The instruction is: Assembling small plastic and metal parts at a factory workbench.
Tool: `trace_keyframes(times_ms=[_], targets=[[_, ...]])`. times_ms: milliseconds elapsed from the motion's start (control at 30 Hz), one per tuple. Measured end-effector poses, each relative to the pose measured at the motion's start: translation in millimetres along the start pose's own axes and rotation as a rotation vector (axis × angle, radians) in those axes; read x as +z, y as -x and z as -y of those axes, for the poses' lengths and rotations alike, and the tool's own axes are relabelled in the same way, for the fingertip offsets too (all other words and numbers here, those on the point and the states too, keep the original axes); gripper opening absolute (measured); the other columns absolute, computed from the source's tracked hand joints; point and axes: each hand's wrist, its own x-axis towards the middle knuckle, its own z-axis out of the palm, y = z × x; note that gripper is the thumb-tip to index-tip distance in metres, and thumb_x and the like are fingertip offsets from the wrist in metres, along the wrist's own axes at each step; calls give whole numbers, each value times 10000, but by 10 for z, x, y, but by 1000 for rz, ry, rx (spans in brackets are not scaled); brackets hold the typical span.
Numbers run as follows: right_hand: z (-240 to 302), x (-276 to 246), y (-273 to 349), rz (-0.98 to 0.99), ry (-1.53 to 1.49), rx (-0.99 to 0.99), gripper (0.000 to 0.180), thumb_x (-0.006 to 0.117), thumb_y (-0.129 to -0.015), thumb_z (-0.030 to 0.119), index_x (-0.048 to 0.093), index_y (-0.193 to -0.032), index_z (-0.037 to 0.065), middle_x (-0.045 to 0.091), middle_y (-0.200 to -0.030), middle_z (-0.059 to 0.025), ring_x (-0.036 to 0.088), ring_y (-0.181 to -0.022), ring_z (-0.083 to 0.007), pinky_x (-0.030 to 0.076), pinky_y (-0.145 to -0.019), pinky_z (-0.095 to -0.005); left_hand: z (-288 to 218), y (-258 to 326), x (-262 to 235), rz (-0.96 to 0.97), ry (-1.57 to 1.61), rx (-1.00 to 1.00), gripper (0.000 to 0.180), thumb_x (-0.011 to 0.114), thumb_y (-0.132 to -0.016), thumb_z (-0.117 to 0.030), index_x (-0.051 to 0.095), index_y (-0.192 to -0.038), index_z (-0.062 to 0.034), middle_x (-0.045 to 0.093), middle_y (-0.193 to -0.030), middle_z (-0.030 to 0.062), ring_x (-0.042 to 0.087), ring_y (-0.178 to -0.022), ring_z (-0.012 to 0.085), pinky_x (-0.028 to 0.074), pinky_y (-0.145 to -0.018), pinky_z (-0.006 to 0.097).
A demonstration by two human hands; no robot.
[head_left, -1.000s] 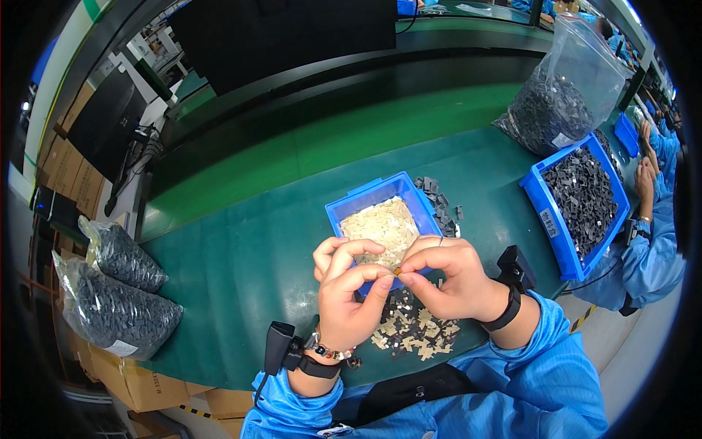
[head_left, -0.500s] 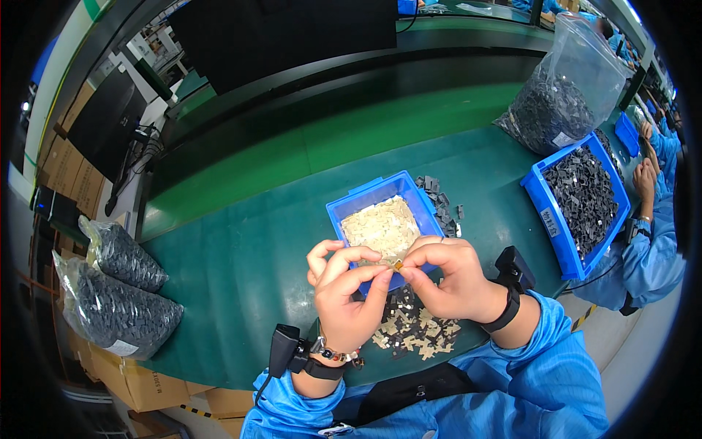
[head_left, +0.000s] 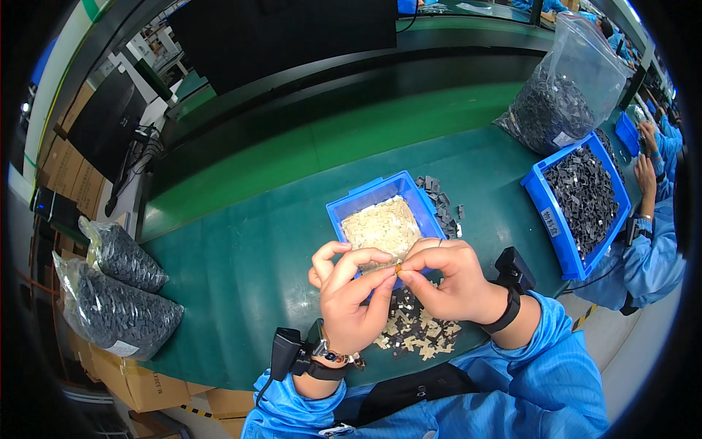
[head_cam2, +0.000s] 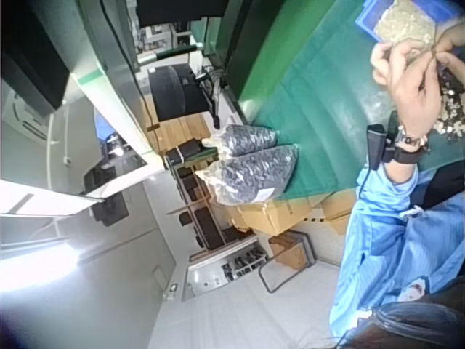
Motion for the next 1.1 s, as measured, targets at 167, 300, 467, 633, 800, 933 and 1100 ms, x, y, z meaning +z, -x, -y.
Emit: trace_keyframes(times_ms=[167, 300, 467, 633, 800, 933, 1100], targets=[[37, 6, -8, 8, 16, 1, 54, 654, -781, -52, 646, -816, -13, 653, -730, -137, 648, -667, -259, 498, -602, -322, -40, -6, -42, 0, 0, -18, 99, 741, -749, -82, 742, -830, -139, 687, -999, -23, 465, -1097, 278, 271, -909, 401], [35, -16, -4, 8, 30, 15, 50, 652, -780, -53, 644, -810, -14, 654, -733, -136, 650, -666, -261, 499, -606, -321, -37, -23, -38, -19, -32, -35, 46, 719, -764, -48, 714, -797, -80, 665, -965, 51, 458, -1077, 295, 321, -967, 435], [19, -58, -17, -67, 78, -4, 41, 658, -776, -50, 647, -797, -17, 649, -721, -137, 652, -647, -250, 502, -599, -311, 49, -33, -12, -107, -152, -126, 49, 726, -744, -61, 719, -786, -85, 673, -996, 36, 458, -1121, 290, 310, -968, 436], [43, -76, -26, -89, 102, -1, 48, 670, -769, -52, 652, -800, -19, 641, -698, -132, 648, -625, -236, 498, -576, -301, 37, -45, 5, -61, -316, -162, 83, 759, -697, -82, 737, -756, -136, 680, -1027, -12, 459, -1154, 283, 286, -943, 427], [30, -60, -29, -103, 133, -29, 58, 672, -763, -61, 652, -798, -19, 640, -692, -130, 645, -617, -229, 495, -566, -298, 38, -40, -3, -40, -316, -169, 91, 760, -679, -78, 732, -738, -142, 678, -1037, -14, 461, -1149, 286, 299, -943, 423], [-4, -66, -34, -116, 227, -101, 79, 682, -740, -53, 655, -795, -3, 625, -693, -103, 625, -609, -250, 492, -564, -327, 59, -37, -5, -11, -209, -216, 89, 744, -672, -65, 729, -740, -121, 673, -1057, 14, 460, -1143, 293, 313, -989, 435], [-32, -61, -25, -67, 498, -299, 137, 724, -691, 2, 672, -814, 33, 616, -748, -60, 609, -654, -248, 485, -589, -355, 46, -17, -55, 67, -16, -138, 76, 756, -717, -150, 749, -793, -149, 664, -1112, -11, 429, -1162, 295, 285, -958, 446]])
